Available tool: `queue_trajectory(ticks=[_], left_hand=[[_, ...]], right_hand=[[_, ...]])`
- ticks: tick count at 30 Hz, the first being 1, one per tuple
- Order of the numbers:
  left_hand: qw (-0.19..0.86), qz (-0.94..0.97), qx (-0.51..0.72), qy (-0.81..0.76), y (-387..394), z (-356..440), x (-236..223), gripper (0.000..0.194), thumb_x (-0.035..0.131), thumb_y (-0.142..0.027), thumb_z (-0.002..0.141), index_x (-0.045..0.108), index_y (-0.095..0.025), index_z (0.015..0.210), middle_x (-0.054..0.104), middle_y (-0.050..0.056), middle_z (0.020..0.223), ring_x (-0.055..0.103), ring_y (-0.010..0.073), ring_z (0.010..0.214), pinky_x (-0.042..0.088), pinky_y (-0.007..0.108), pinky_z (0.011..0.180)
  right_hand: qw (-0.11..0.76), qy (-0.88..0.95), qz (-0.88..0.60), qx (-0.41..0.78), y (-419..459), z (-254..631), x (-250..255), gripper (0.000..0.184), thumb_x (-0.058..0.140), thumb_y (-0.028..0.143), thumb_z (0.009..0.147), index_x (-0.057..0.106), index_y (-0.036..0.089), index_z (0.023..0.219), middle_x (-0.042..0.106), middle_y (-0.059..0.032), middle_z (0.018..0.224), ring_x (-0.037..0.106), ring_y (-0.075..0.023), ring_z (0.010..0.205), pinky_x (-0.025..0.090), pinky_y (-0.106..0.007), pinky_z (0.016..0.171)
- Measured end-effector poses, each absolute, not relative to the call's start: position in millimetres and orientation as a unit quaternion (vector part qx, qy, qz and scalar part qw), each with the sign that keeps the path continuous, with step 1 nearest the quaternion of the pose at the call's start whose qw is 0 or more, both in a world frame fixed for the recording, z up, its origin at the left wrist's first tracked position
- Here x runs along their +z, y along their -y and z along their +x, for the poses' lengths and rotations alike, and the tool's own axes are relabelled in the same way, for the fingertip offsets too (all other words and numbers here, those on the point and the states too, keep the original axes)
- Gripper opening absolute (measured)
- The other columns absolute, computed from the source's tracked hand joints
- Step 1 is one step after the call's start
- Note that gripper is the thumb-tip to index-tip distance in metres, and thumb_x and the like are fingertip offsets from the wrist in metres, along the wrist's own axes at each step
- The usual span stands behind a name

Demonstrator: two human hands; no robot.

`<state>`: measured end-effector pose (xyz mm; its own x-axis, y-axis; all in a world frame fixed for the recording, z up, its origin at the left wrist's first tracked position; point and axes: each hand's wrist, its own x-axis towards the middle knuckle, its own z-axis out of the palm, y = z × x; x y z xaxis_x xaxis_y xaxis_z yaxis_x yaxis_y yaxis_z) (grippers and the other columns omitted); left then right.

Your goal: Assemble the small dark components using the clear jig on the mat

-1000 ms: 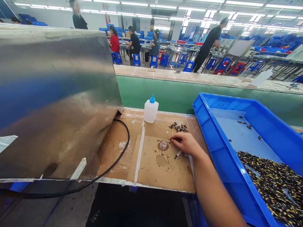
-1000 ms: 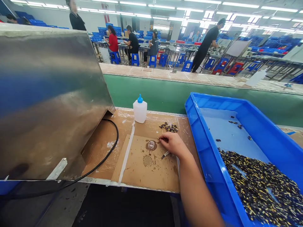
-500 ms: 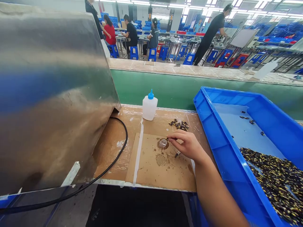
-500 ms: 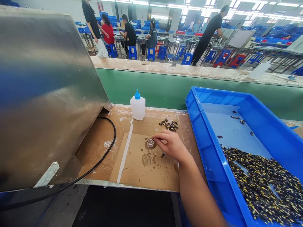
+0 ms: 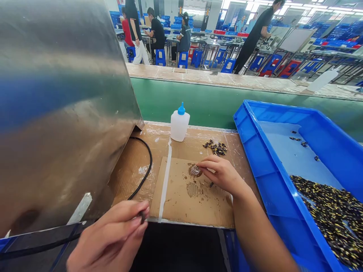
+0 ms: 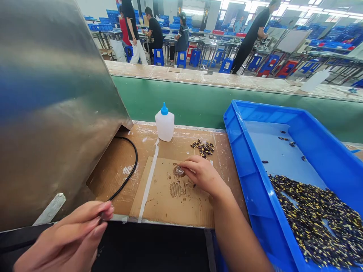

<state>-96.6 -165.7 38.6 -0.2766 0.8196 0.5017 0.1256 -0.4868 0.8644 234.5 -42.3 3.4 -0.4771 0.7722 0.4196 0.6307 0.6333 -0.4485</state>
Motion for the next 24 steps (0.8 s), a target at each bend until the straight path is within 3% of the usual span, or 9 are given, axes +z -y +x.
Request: queue_trajectory(ticks=[3, 6, 13, 17, 24], left_hand=[[0.362, 0.515, 0.674, -0.387, 130, -75, 31, 0.018, 0.086, -0.012, 0.083, 0.084, -0.029, 0.091, 0.082, 0.004, 0.103, 0.08, 0.0217, 0.089, 0.071, 0.032, 0.077], [0.489, 0.43, 0.661, -0.373, 93, -54, 36, 0.01, 0.093, -0.023, 0.081, 0.083, -0.024, 0.083, 0.082, 0.008, 0.097, 0.08, 0.0222, 0.086, 0.07, 0.029, 0.075], [0.652, 0.32, 0.605, -0.327, 21, -9, 50, 0.035, 0.106, -0.037, 0.06, 0.08, -0.018, 0.075, 0.081, 0.011, 0.093, 0.075, 0.0169, 0.08, 0.065, 0.026, 0.077], [0.691, 0.259, 0.578, -0.349, 1, -3, 24, 0.042, 0.108, -0.033, 0.05, 0.077, -0.015, 0.071, 0.081, 0.012, 0.092, 0.073, 0.013, 0.076, 0.061, 0.021, 0.075], [0.678, 0.26, 0.585, -0.362, 3, -10, 8, 0.038, 0.106, -0.031, 0.055, 0.078, -0.014, 0.072, 0.081, 0.012, 0.093, 0.072, 0.0123, 0.077, 0.06, 0.02, 0.075]], right_hand=[[0.305, 0.847, -0.417, 0.123, 43, 236, 3, 0.019, 0.06, 0.022, 0.108, 0.078, 0.025, 0.115, 0.078, -0.0066, 0.105, 0.074, -0.0204, 0.092, 0.061, -0.035, 0.081], [0.308, 0.847, -0.415, 0.121, 43, 235, 5, 0.021, 0.059, 0.022, 0.108, 0.078, 0.026, 0.115, 0.077, -0.0069, 0.105, 0.074, -0.0203, 0.091, 0.06, -0.035, 0.08], [0.373, 0.807, -0.44, 0.129, 45, 230, 11, 0.015, 0.062, 0.019, 0.104, 0.075, 0.024, 0.111, 0.076, -0.0058, 0.101, 0.072, -0.0199, 0.09, 0.059, -0.034, 0.081], [0.367, 0.811, -0.429, 0.151, 45, 230, 13, 0.015, 0.063, 0.017, 0.103, 0.075, 0.024, 0.109, 0.076, -0.005, 0.098, 0.073, -0.0193, 0.088, 0.059, -0.033, 0.08], [0.33, 0.835, -0.416, 0.143, 44, 234, 13, 0.021, 0.06, 0.017, 0.106, 0.078, 0.024, 0.114, 0.074, -0.0075, 0.105, 0.073, -0.0196, 0.092, 0.061, -0.033, 0.081]])
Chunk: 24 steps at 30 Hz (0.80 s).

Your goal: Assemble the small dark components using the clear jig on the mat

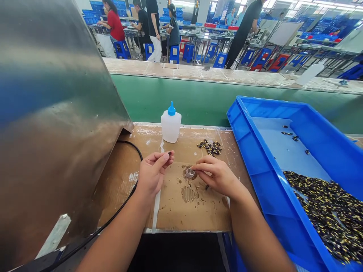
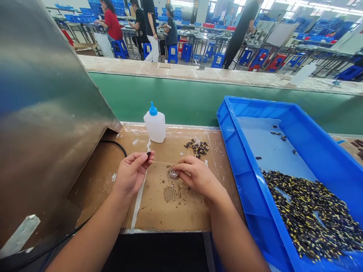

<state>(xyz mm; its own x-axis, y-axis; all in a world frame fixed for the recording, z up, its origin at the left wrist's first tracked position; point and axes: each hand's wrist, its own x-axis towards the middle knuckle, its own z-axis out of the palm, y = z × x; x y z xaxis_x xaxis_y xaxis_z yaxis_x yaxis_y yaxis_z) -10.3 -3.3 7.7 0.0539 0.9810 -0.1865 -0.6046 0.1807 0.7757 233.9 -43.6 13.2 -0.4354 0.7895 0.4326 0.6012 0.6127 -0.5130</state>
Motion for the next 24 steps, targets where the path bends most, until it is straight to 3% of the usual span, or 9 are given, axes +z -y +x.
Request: queue_trajectory(ticks=[17, 24], left_hand=[[0.668, 0.287, 0.594, -0.345, 2.4, -9.5, 4.4, 0.031, 0.104, -0.032, 0.064, 0.081, -0.016, 0.078, 0.081, 0.012, 0.097, 0.075, 0.0131, 0.08, 0.062, 0.018, 0.077], [0.736, 0.21, 0.555, -0.325, 5.6, -9.9, 11.7, 0.037, 0.108, -0.027, 0.053, 0.078, -0.015, 0.071, 0.081, 0.011, 0.093, 0.073, 0.0107, 0.072, 0.062, 0.015, 0.072]], right_hand=[[0.326, 0.836, -0.421, 0.135, 43.6, 239.4, 7.6, 0.022, 0.062, 0.017, 0.105, 0.079, 0.024, 0.117, 0.073, -0.0071, 0.107, 0.072, -0.0185, 0.09, 0.061, -0.033, 0.079], [0.437, 0.758, -0.464, 0.138, 48.8, 229.9, 16.3, 0.012, 0.068, 0.018, 0.102, 0.077, 0.023, 0.11, 0.078, -0.0036, 0.098, 0.073, -0.0167, 0.086, 0.059, -0.031, 0.078]])
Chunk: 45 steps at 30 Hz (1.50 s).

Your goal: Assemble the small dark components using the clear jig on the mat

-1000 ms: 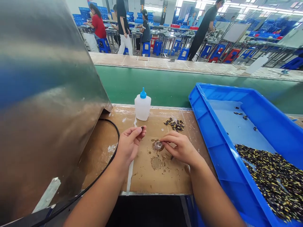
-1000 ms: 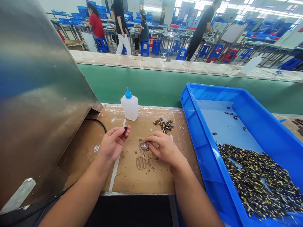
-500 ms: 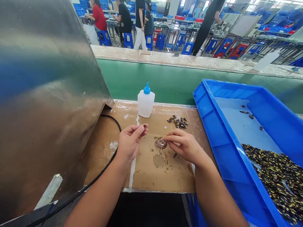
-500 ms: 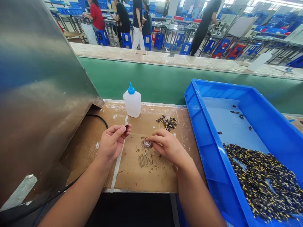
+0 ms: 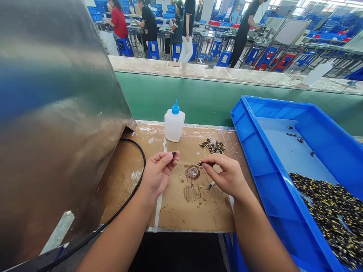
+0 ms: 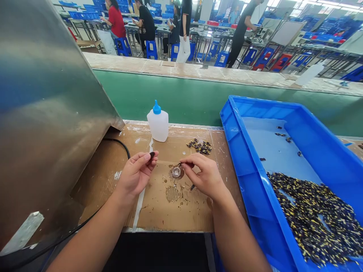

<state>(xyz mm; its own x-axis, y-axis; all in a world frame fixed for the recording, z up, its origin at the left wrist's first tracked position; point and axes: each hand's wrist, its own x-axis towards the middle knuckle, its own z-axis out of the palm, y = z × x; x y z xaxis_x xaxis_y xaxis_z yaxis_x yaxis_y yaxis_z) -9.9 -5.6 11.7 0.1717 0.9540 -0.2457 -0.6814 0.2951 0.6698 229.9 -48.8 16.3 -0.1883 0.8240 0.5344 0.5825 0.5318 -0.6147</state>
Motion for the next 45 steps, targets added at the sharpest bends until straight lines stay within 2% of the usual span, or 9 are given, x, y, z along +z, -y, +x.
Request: queue_trajectory(ticks=[6, 11, 16, 20, 25, 29, 38, 45], left_hand=[[0.771, 0.184, 0.526, -0.31, 9, -7, 14, 0.038, 0.11, -0.026, 0.05, 0.078, -0.017, 0.069, 0.081, 0.009, 0.092, 0.073, 0.0096, 0.071, 0.061, 0.012, 0.067], [0.78, 0.188, 0.518, -0.296, 11, -8, 14, 0.036, 0.109, -0.026, 0.054, 0.077, -0.017, 0.068, 0.081, 0.009, 0.091, 0.073, 0.0098, 0.072, 0.061, 0.011, 0.067], [0.784, 0.196, 0.51, -0.295, 13, -6, 15, 0.035, 0.108, -0.025, 0.055, 0.076, -0.017, 0.067, 0.081, 0.009, 0.092, 0.074, 0.0101, 0.072, 0.062, 0.011, 0.069], [0.786, 0.212, 0.507, -0.283, 15, -3, 13, 0.031, 0.106, -0.025, 0.059, 0.077, -0.018, 0.068, 0.082, 0.006, 0.093, 0.076, 0.0109, 0.073, 0.063, 0.013, 0.07], [0.788, 0.237, 0.507, -0.258, 20, 1, 10, 0.025, 0.103, -0.027, 0.066, 0.079, -0.021, 0.072, 0.083, 0.005, 0.095, 0.08, 0.016, 0.09, 0.067, 0.02, 0.083], [0.783, 0.263, 0.505, -0.25, 24, 4, 11, 0.021, 0.101, -0.029, 0.07, 0.082, -0.021, 0.075, 0.083, 0.008, 0.096, 0.08, 0.0168, 0.093, 0.066, 0.019, 0.083], [0.77, 0.291, 0.509, -0.252, 27, 4, 9, 0.021, 0.1, -0.032, 0.072, 0.083, -0.022, 0.079, 0.082, 0.01, 0.098, 0.08, 0.0194, 0.092, 0.066, 0.024, 0.085], [0.768, 0.304, 0.51, -0.242, 27, 5, 14, 0.017, 0.098, -0.03, 0.074, 0.084, -0.022, 0.08, 0.083, 0.007, 0.095, 0.079, 0.0172, 0.091, 0.065, 0.021, 0.086]], right_hand=[[0.552, 0.697, -0.443, 0.121, 54, 220, 17, 0.014, 0.07, 0.012, 0.095, 0.075, 0.022, 0.103, 0.075, -0.0025, 0.089, 0.069, -0.0162, 0.077, 0.056, -0.032, 0.072], [0.427, 0.774, -0.437, 0.168, 52, 225, 22, 0.014, 0.069, 0.009, 0.09, 0.075, 0.022, 0.093, 0.072, 0.0012, 0.08, 0.064, -0.0122, 0.066, 0.051, -0.027, 0.062], [0.519, 0.715, -0.426, 0.197, 55, 218, 27, 0.02, 0.07, 0.011, 0.095, 0.079, 0.024, 0.106, 0.078, -0.0022, 0.094, 0.071, -0.0148, 0.08, 0.058, -0.03, 0.072], [0.586, 0.671, -0.377, 0.253, 60, 199, 22, 0.028, 0.076, 0.01, 0.095, 0.079, 0.027, 0.117, 0.08, -0.0026, 0.098, 0.073, -0.0148, 0.081, 0.059, -0.028, 0.068], [0.602, 0.698, -0.354, 0.161, 63, 179, 13, 0.037, 0.076, 0.004, 0.094, 0.076, 0.026, 0.123, 0.081, -0.0056, 0.104, 0.075, -0.0173, 0.086, 0.063, -0.033, 0.075], [0.607, 0.709, -0.349, 0.085, 61, 173, 12, 0.033, 0.076, 0.005, 0.094, 0.075, 0.024, 0.122, 0.081, -0.0064, 0.1, 0.077, -0.019, 0.085, 0.065, -0.035, 0.075], [0.601, 0.718, -0.345, 0.066, 59, 174, 16, 0.031, 0.075, 0.006, 0.094, 0.076, 0.025, 0.119, 0.082, -0.0063, 0.097, 0.078, -0.0196, 0.082, 0.066, -0.034, 0.072], [0.596, 0.718, -0.352, 0.078, 59, 174, 13, 0.031, 0.077, 0.005, 0.094, 0.075, 0.024, 0.119, 0.082, -0.0079, 0.1, 0.079, -0.02, 0.086, 0.066, -0.035, 0.074]])
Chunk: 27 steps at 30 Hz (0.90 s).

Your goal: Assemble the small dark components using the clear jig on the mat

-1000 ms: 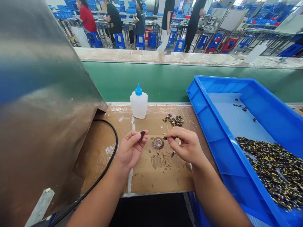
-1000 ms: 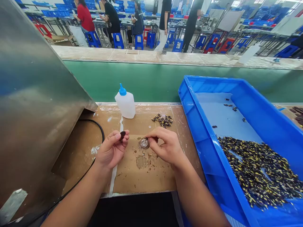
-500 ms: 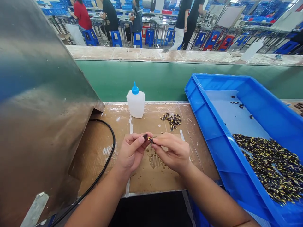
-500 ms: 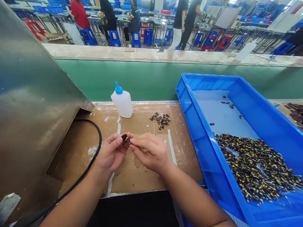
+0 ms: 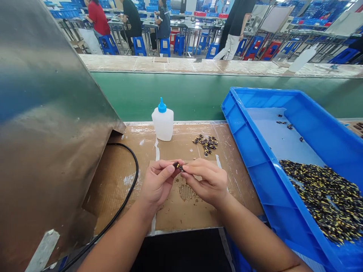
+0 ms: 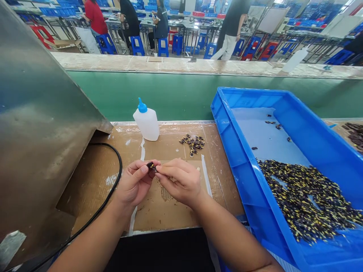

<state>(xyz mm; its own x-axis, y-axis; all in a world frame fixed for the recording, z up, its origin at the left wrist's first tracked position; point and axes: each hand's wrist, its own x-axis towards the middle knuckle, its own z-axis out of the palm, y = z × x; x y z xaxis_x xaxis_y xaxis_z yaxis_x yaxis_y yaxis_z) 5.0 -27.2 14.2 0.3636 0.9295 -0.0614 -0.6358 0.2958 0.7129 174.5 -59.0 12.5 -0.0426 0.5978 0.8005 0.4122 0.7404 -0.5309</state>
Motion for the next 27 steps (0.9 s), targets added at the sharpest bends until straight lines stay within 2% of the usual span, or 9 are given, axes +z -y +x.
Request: queue_trajectory(ticks=[13, 19, 27], left_hand=[[0.759, 0.312, 0.512, -0.255, 26.6, 4.0, 11.1, 0.017, 0.099, -0.029, 0.073, 0.085, -0.023, 0.08, 0.083, 0.009, 0.099, 0.08, 0.019, 0.094, 0.065, 0.022, 0.087], [0.741, 0.333, 0.52, -0.264, 25.3, 4.0, 13.4, 0.019, 0.1, -0.03, 0.072, 0.084, -0.022, 0.078, 0.082, 0.01, 0.097, 0.08, 0.0193, 0.089, 0.066, 0.024, 0.083], [0.729, 0.363, 0.515, -0.268, 23.8, 2.3, 14.5, 0.017, 0.099, -0.029, 0.074, 0.085, -0.021, 0.079, 0.082, 0.01, 0.095, 0.08, 0.0192, 0.089, 0.065, 0.024, 0.086]], right_hand=[[0.592, 0.723, -0.35, 0.071, 58.3, 174.5, 12.7, 0.033, 0.077, 0.005, 0.094, 0.075, 0.024, 0.121, 0.082, -0.0079, 0.101, 0.078, -0.0191, 0.084, 0.067, -0.035, 0.073], [0.575, 0.734, -0.356, 0.059, 59.2, 176.1, 17.3, 0.029, 0.075, 0.004, 0.095, 0.074, 0.023, 0.117, 0.081, -0.0076, 0.097, 0.077, -0.0187, 0.082, 0.066, -0.034, 0.072], [0.567, 0.74, -0.354, 0.077, 59.1, 179.2, 17.3, 0.03, 0.074, 0.005, 0.096, 0.074, 0.024, 0.12, 0.081, -0.008, 0.101, 0.078, -0.0193, 0.086, 0.067, -0.035, 0.074]])
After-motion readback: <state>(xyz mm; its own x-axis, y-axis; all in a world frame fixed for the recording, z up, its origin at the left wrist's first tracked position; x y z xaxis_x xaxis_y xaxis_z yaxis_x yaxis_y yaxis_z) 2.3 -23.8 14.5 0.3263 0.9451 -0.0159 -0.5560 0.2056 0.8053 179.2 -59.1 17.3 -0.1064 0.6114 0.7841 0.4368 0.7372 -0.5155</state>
